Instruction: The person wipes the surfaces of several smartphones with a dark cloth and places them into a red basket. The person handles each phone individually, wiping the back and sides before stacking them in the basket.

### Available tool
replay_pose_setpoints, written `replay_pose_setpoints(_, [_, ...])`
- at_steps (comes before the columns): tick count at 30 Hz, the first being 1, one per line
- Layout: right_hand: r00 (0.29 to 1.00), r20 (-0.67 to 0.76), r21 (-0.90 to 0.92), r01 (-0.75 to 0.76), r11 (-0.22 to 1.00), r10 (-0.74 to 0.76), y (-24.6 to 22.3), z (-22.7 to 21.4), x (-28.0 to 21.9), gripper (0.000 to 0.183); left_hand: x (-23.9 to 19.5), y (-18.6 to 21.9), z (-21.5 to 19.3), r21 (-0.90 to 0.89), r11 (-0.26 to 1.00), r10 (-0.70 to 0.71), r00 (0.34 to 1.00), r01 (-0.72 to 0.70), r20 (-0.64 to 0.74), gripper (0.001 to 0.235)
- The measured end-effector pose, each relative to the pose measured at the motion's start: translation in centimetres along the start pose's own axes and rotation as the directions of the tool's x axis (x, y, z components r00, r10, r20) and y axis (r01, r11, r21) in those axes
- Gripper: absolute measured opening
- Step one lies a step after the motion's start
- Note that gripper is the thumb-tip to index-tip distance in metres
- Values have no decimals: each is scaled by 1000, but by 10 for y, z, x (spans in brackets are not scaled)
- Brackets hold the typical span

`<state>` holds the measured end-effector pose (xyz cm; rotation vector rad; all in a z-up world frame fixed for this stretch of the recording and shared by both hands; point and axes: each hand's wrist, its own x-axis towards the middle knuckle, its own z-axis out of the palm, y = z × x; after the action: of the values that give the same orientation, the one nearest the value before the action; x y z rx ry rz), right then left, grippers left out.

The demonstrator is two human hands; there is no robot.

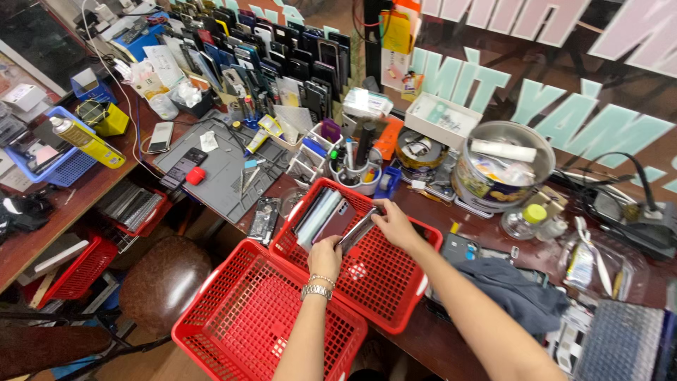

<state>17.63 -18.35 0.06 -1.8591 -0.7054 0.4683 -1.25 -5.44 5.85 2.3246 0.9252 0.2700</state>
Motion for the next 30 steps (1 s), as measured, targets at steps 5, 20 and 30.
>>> replay_pose_setpoints(5, [953,99,-8,-286,958,285,32,64,24,60,29,-39,17,109,994,26,996,-18,-80,22])
replay_pose_setpoints(20, [722,420,424,-692,584,550,46,133,57,53,60,-62,47,190,981,-4,993,27,-120,23])
replay_pose_setpoints(30, [708,403,246,-695,676,580,17,110,43,60,50,-34,21,211,977,64,987,-32,-146,43])
